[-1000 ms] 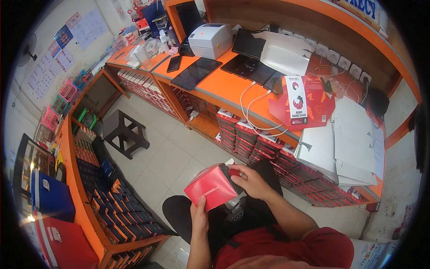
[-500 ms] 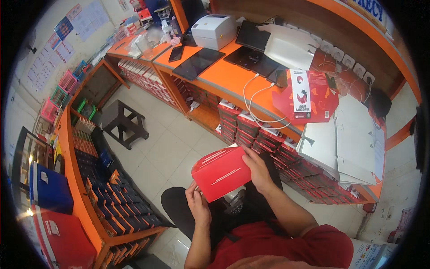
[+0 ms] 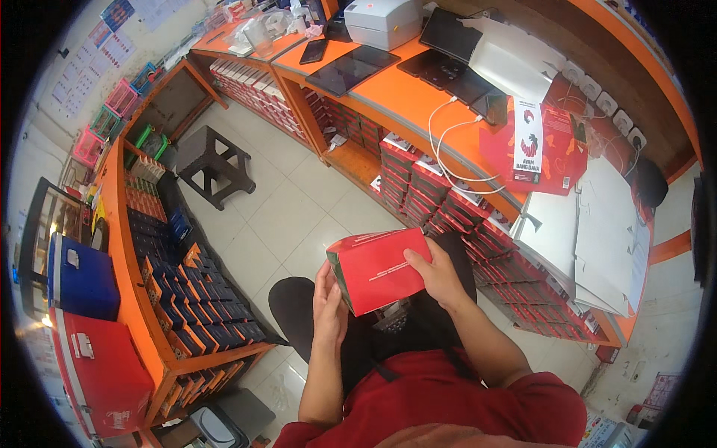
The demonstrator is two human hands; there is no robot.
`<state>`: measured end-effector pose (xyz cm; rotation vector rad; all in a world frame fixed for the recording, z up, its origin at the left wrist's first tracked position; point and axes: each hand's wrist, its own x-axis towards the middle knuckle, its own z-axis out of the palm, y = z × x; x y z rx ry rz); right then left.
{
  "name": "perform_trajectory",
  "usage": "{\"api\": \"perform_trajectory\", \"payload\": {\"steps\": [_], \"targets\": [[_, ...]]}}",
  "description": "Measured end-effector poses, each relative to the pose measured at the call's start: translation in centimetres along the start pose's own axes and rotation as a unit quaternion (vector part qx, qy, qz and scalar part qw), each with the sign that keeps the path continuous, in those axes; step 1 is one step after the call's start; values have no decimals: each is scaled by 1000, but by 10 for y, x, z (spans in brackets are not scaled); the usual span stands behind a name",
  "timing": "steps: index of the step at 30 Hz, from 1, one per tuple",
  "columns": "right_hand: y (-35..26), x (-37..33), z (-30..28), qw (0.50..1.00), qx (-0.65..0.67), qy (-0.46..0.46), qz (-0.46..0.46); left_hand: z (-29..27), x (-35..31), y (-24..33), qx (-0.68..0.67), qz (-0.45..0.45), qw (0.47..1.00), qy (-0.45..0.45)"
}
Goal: The person folds flat cardboard sheets into boxes by hand and stacks the assembled boxes onto a shelf.
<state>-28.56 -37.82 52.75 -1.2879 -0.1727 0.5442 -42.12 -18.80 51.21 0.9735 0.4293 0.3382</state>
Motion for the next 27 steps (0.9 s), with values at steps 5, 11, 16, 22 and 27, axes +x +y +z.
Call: {"api": "perform_trajectory", "payload": {"steps": [5, 11, 16, 22, 27], "targets": [[4, 0, 6, 999, -48, 13, 6, -1, 0, 3, -88, 43, 991, -88], [10, -2, 8, 998, 53, -41, 12, -6, 5, 3, 69, 55, 994, 62], [8, 3, -10, 987, 97, -129, -4, -25, -2, 7, -52, 9, 998, -21], [2, 1, -23, 958, -89, -265, -65, -42, -8, 0, -37, -159, 985, -58], [1, -1, -22, 931, -295, -214, -18, -31, -15, -14, 152, 11, 988, -12]]}}
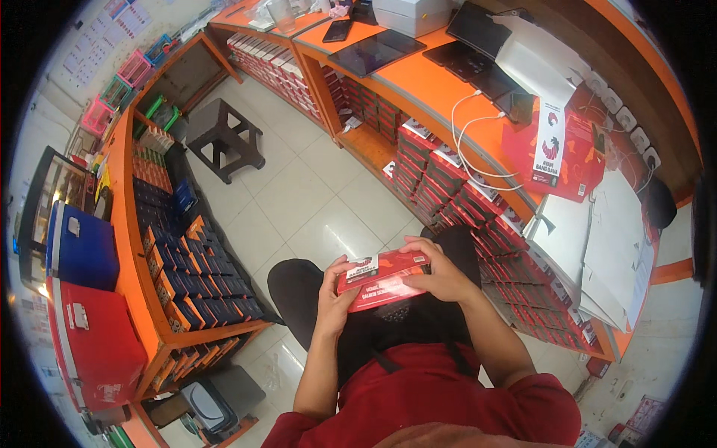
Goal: The person folds flat cardboard sheets into boxes by hand and stacks the assembled boxes onto a shelf.
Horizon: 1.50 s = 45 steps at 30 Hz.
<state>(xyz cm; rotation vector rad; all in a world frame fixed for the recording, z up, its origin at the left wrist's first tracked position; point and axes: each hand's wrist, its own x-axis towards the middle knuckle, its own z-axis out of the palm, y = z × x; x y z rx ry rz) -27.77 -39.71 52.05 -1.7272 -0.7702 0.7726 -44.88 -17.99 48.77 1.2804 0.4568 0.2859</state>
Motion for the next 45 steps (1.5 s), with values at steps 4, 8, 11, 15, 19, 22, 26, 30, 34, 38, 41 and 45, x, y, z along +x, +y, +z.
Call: {"api": "perform_trajectory", "payload": {"steps": [4, 8, 11, 15, 19, 22, 26, 30, 34, 38, 41, 45], "targets": [[-3, 10, 0, 999, 8, 13, -50, -9, 0, 3, -265, -92, 960, -27], [4, 21, -1, 983, -116, -8, -142, -30, 19, -2, -177, -251, 951, -24], [26, 31, -2, 980, -143, -34, -137, -45, 49, -18, -144, -277, 950, 15], [69, 35, -1, 970, -237, 57, 3, -66, 132, -54, -211, -240, 938, 132], [96, 41, 2, 912, -388, 60, 120, -74, 283, -121, -186, -170, 951, 178], [101, 61, -1, 893, -418, 49, 157, -67, 413, -185, -96, -138, 972, 163], [97, 95, -6, 877, -434, 22, 204, -39, 525, -266, -91, -131, 983, 96], [96, 113, -3, 865, -442, -10, 239, -18, 566, -318, -25, -101, 995, 7], [99, 118, 1, 854, -454, -36, 250, -5, 567, -348, -33, -81, 996, -26], [100, 121, 2, 851, -460, -47, 248, -1, 567, -371, 142, -31, 989, -11], [100, 123, 3, 858, -452, -35, 242, -3, 569, -377, 255, -2, 967, -4], [101, 120, 2, 854, -456, -37, 247, -1, 561, -368, 109, -74, 991, -24]]}}
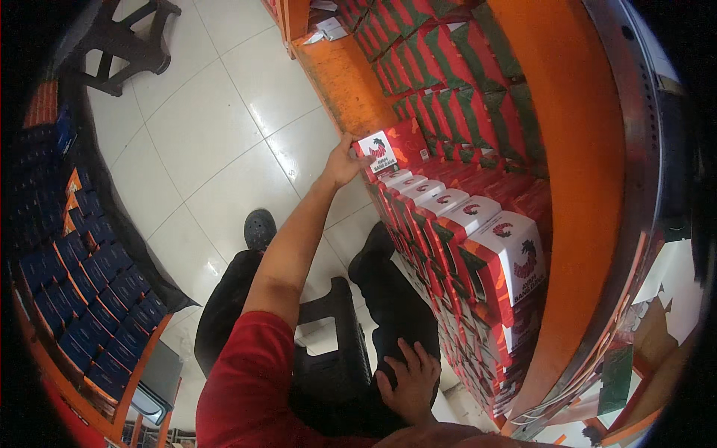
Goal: The person folds flat cardboard sheets into boxes by hand and stacks the assembled boxes onto a shelf.
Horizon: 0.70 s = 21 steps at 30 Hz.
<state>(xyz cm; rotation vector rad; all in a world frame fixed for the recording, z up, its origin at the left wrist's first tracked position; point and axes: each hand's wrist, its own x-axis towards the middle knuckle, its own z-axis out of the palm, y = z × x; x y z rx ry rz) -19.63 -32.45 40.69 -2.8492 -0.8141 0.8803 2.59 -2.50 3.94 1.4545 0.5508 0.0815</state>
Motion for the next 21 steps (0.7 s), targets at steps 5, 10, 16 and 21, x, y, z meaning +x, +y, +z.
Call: {"api": "perform_trajectory", "payload": {"steps": [5, 10, 16, 21], "targets": [[3, -3, 4, 1000, -1, 17, -1, 10, -18, 13, 45, 0, 998, 47], [4, -3, 4, 1000, -5, 26, -5, 5, -16, 9, 34, 91, 995, 38], [3, -2, 3, 1000, 1, 29, -2, -13, 3, 8, 98, 8, 994, -36], [3, -3, -2, 999, 6, 36, 8, -22, 8, 12, 11, -26, 999, -41]]}}
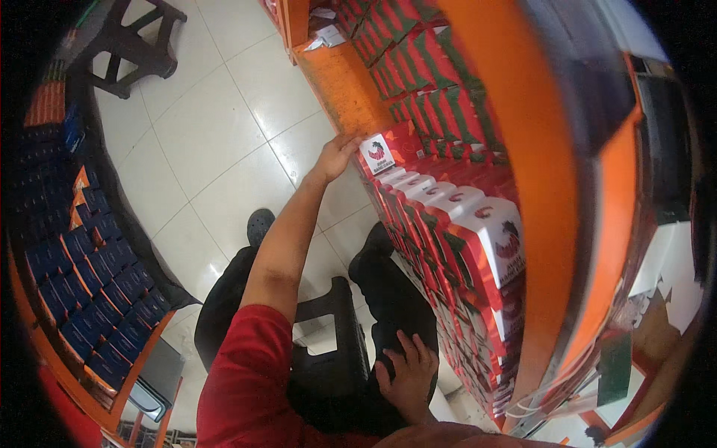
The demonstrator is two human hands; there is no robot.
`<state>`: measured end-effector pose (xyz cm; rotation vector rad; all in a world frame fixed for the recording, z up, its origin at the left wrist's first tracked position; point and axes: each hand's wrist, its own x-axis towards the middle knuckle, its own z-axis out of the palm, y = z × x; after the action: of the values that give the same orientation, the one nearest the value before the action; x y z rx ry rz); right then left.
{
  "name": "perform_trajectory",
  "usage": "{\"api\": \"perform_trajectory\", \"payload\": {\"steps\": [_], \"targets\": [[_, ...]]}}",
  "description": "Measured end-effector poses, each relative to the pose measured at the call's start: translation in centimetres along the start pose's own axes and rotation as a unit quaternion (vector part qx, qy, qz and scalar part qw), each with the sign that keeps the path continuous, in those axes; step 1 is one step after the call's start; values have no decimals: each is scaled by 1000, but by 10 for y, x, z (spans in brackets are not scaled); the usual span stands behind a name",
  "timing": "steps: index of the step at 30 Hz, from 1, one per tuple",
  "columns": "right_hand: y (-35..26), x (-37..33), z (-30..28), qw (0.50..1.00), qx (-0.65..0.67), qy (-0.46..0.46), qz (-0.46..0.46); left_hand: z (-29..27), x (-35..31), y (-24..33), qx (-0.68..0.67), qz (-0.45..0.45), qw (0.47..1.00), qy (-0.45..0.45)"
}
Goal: The person folds flat cardboard sheets into boxes by hand and stacks the assembled boxes onto a shelf.
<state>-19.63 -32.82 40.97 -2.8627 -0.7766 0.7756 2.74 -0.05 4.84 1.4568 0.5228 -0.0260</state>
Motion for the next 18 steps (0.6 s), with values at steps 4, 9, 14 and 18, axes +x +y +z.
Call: {"api": "perform_trajectory", "payload": {"steps": [4, 9, 14, 18], "targets": [[2, -5, 2, 998, 24, 58, -19, -5, -59, 40, 77, 4, 976, 206], [13, -29, 15, 983, 96, 149, -45, 14, -204, 167, -105, 72, 955, 267], [28, -62, 25, 979, 82, 180, -41, 91, -346, 321, -124, 335, 915, 188], [42, -90, 31, 980, 93, 171, -51, 191, -467, 400, -8, 506, 851, -142]]}}
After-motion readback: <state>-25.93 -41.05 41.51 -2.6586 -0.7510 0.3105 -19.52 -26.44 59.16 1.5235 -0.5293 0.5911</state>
